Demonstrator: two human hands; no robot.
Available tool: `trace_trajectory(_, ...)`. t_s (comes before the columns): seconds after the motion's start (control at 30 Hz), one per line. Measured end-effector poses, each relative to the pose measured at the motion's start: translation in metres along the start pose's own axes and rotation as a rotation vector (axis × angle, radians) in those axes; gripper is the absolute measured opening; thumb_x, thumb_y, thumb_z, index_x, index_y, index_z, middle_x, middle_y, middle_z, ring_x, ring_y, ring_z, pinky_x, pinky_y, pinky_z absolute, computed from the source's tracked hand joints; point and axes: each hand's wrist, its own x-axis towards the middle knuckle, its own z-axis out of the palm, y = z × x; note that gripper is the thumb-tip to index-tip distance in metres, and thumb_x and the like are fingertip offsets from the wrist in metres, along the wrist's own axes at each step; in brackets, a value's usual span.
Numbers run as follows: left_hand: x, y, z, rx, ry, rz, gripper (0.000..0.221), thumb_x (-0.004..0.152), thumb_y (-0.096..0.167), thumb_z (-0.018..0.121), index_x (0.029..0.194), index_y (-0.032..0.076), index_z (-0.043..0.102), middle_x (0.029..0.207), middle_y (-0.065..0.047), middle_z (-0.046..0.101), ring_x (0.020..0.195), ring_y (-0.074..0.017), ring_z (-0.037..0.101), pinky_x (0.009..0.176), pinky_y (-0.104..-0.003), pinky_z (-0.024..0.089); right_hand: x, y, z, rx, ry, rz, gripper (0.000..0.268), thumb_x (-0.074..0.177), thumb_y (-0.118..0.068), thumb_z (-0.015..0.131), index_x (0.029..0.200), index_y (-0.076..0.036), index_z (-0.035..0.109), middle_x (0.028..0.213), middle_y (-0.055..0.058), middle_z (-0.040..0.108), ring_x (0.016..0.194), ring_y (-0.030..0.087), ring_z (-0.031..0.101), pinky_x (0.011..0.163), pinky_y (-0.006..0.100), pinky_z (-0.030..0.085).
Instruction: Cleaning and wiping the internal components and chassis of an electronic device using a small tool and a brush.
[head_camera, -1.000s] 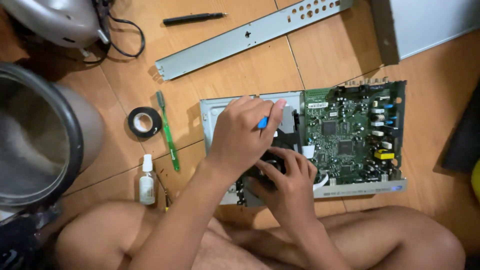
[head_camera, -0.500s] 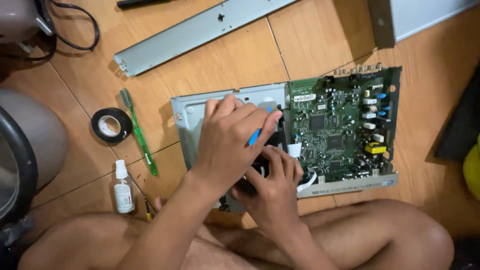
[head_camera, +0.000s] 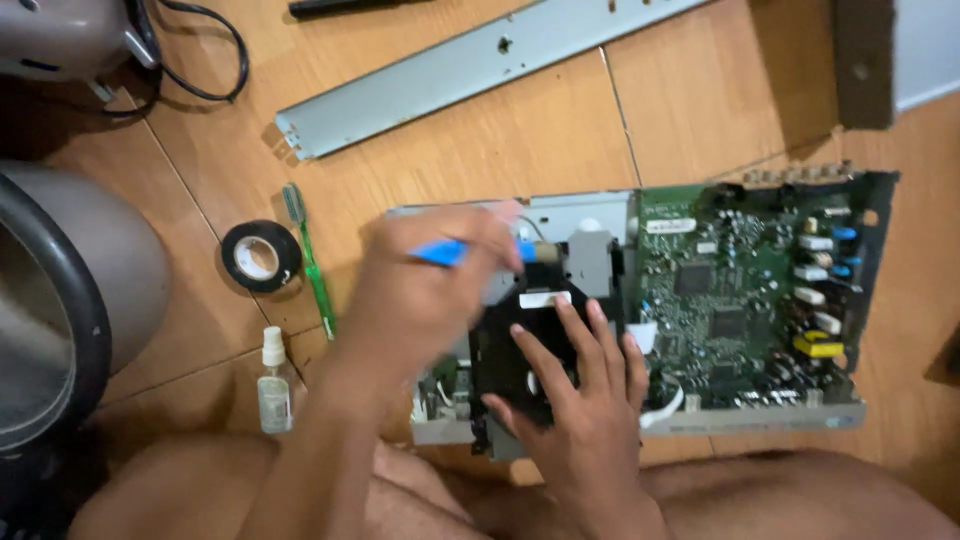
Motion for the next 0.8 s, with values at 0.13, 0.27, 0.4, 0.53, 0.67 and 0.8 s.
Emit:
trace_trajectory(0.13, 0.007, -0.01, 0.014, 0.387, 0.18, 0.274, 0.02, 0.096, 0.008, 0.065, 0.08, -0.001, 0.069, 0.074, -0.006, 0.069, 0.062, -0.0212, 0.058, 0.057, -0.033, 0.045, 0.0, 0.001, 0.002, -0.05, 0.021, -0.024, 0.069, 0.068, -0.05, 0.088, 0.129, -0.022, 0.071, 0.156, 0.017, 0.044, 0.147, 0.035, 0.038, 0.121, 0.053, 0.022)
trace_trajectory(0.27, 0.011, -0.009, 0.008, 0.214, 0.1, 0.236, 0.023, 0.097, 0.007, 0.061, 0.077, -0.001, 0.068, 0.069, -0.006, 0.068, 0.059, -0.0196, 0.056, 0.058, -0.03, 0.046, 0.0, 0.002, 0.002, -0.045, -0.003, -0.015, 0.069, 0.071, -0.05, 0.086, 0.131, -0.022, 0.069, 0.159, 0.016, 0.04, 0.149, 0.038, 0.034, 0.119, 0.057, 0.026)
trace_trajectory(0.4, 0.014, -0.028, 0.012, 0.334, 0.142, 0.332, 0.021, 0.098, 0.009, 0.064, 0.08, 0.002, 0.071, 0.075, -0.004, 0.067, 0.067, -0.0183, 0.051, 0.062, -0.03, 0.043, 0.0, 0.001, 0.001, -0.029, -0.006, -0.016, 0.07, 0.07, -0.047, 0.087, 0.133, -0.022, 0.068, 0.158, 0.015, 0.042, 0.148, 0.035, 0.037, 0.121, 0.054, 0.025)
trace_trajectory(0.53, 0.012, -0.017, 0.011, 0.076, 0.057, 0.16, 0.034, 0.1, 0.013, 0.056, 0.071, 0.0, 0.068, 0.069, -0.005, 0.068, 0.056, -0.0145, 0.053, 0.057, -0.027, 0.045, 0.001, 0.001, 0.001, -0.032, 0.013, -0.009, 0.07, 0.07, -0.048, 0.087, 0.133, -0.022, 0.069, 0.156, 0.014, 0.045, 0.147, 0.035, 0.039, 0.121, 0.054, 0.025)
trace_trajectory(0.67, 0.012, -0.026, 0.02, 0.18, 0.077, 0.251, 0.021, 0.098, 0.011, 0.062, 0.084, -0.001, 0.072, 0.08, -0.005, 0.072, 0.058, -0.0151, 0.057, 0.054, -0.028, 0.045, 0.0, 0.001, 0.0, 0.013, 0.01, -0.014, 0.067, 0.07, -0.045, 0.087, 0.13, -0.021, 0.07, 0.154, 0.013, 0.048, 0.146, 0.034, 0.038, 0.121, 0.055, 0.02)
trace_trajectory(0.8, 0.013, -0.023, 0.024, 0.115, 0.069, 0.004, 0.036, 0.099, 0.028, 0.056, 0.075, 0.008, 0.074, 0.056, 0.0, 0.056, 0.05, -0.0115, 0.045, 0.049, -0.025, 0.04, 0.003, 0.001, -0.006, 0.084, 0.045, -0.08, 0.055, 0.07, -0.031, 0.088, 0.121, -0.02, 0.072, 0.144, 0.008, 0.057, 0.141, 0.032, 0.046, 0.12, 0.055, 0.022)
